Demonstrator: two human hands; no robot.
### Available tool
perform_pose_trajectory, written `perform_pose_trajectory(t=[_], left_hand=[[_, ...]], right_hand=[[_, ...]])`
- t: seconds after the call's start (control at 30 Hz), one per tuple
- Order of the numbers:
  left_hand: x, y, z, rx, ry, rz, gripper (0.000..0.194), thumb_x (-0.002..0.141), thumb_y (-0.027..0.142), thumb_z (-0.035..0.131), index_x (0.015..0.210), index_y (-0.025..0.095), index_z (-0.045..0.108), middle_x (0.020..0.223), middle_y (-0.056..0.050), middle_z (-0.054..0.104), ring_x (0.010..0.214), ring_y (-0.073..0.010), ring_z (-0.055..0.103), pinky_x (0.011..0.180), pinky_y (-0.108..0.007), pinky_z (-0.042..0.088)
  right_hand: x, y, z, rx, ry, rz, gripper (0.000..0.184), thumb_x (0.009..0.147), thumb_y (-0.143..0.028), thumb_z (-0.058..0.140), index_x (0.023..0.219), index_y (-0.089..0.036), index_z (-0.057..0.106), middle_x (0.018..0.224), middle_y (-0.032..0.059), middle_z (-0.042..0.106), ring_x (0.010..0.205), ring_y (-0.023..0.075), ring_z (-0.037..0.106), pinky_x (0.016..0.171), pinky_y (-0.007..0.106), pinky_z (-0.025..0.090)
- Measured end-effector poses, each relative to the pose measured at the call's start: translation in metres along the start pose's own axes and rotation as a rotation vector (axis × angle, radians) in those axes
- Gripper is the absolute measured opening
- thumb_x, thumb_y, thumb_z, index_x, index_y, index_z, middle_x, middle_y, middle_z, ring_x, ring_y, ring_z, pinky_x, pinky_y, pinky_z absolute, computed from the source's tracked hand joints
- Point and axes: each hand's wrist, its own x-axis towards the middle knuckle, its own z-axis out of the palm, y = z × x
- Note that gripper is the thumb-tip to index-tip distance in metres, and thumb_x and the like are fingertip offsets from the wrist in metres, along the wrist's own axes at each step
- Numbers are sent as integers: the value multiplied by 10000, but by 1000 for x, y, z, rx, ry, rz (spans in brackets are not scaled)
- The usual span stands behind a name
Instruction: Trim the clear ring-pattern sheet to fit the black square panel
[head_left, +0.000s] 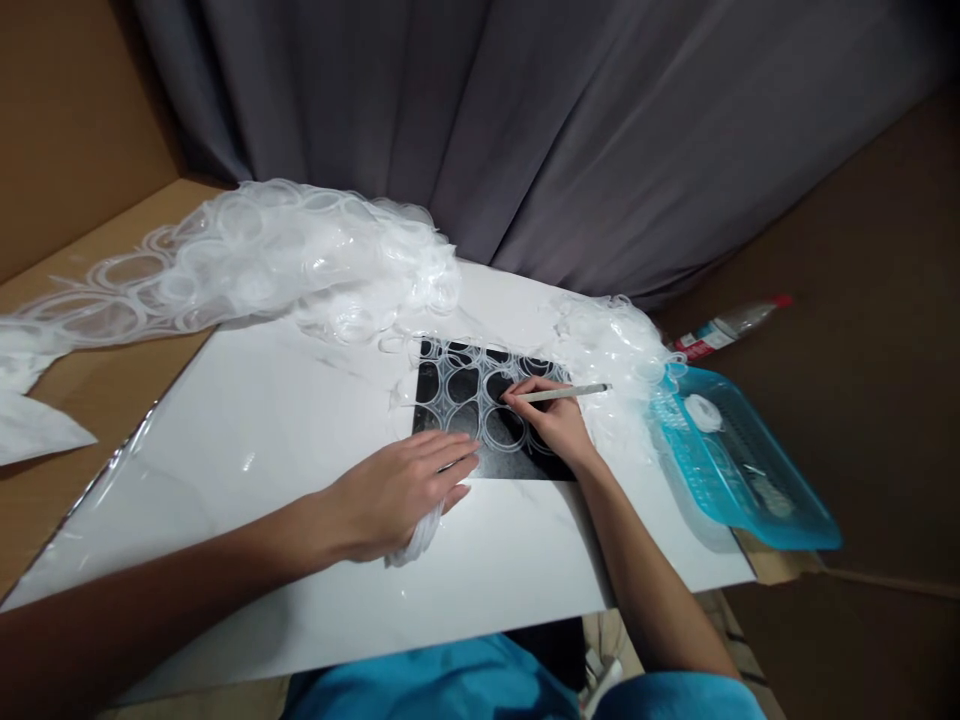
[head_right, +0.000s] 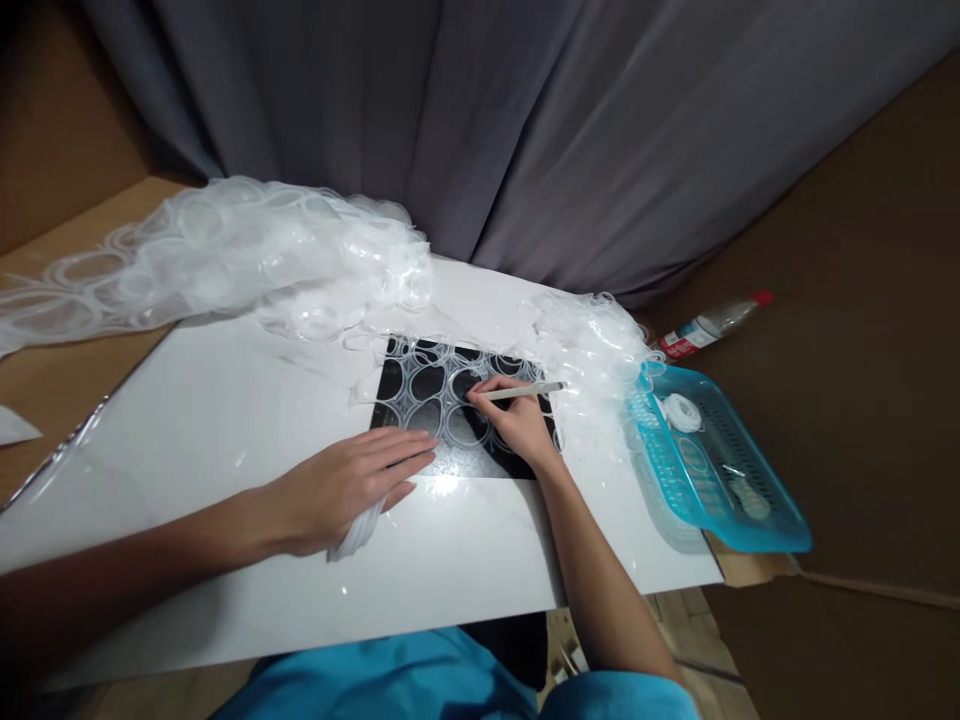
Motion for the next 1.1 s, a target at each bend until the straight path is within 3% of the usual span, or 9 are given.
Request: perform_pose_trajectory(t=[0.23, 0.37, 0.63, 0.73, 0.9, 1.0, 1.1], left_hand=[[-1, 3, 2, 54, -10, -25, 443, 1200, 278, 408, 1532, 100, 642, 1617, -159, 636, 1563, -257, 567, 1335, -477, 446], [-2, 4, 5, 43, 12, -35, 433, 1194, 278, 432, 1540, 127, 645, 1620, -143, 634, 1569, -249, 559, 1340, -465, 444], [0, 5, 2, 16, 15, -47, 428, 1195, 268, 417, 1506, 116, 669, 1586, -151, 663, 1531, -255, 603, 1323, -474, 476], [1, 5, 0, 1, 23, -56, 423, 1195, 261, 424, 1499, 99, 668, 1572, -157, 675, 1516, -254, 617, 1327, -472, 473], [1, 5, 1, -15, 28, -54, 427, 1200, 248, 396, 1488, 91, 669, 1567, -149, 684, 1514, -245, 619, 1333, -465, 465], [1, 4, 2, -23, 15, -55, 430, 1204, 260, 392, 1486, 86, 667, 1574, -150, 678, 1518, -246, 614, 1335, -477, 459], [0, 3, 3, -37, 15, -58, 423, 1204, 261, 393, 1488, 106, 665, 1576, -139, 679, 1518, -237, 615, 1330, -477, 464]], right_hand=[[-1, 1, 1, -26, -31, -27, 240, 985, -453, 814, 887, -235, 787, 1003, 61, 824, 901, 239, 741, 871, 408, 587], [-3, -1, 2, -60, -40, -70, 227, 1010, -443, 793, 902, -244, 783, 1018, 61, 822, 934, 247, 754, 893, 416, 594], [-11, 1, 5, -322, -59, -311, 125, 1087, -311, 680, 1025, -286, 785, 1144, 86, 818, 1044, 293, 754, 969, 492, 597], [-9, 5, 7, -362, -38, -331, 160, 1103, -277, 638, 1071, -296, 793, 1198, 88, 812, 1081, 291, 758, 992, 476, 597], [14, 22, -8, -300, 262, -179, 196, 1062, -407, 705, 980, -247, 782, 1093, 96, 837, 981, 277, 776, 916, 444, 619], [34, 36, -33, -195, 487, -72, 279, 986, -480, 768, 930, -207, 773, 935, 97, 828, 836, 259, 761, 777, 401, 621], [47, 40, -66, -174, 714, -66, 274, 961, -451, 768, 914, -182, 756, 862, 80, 801, 760, 238, 754, 716, 374, 608]])
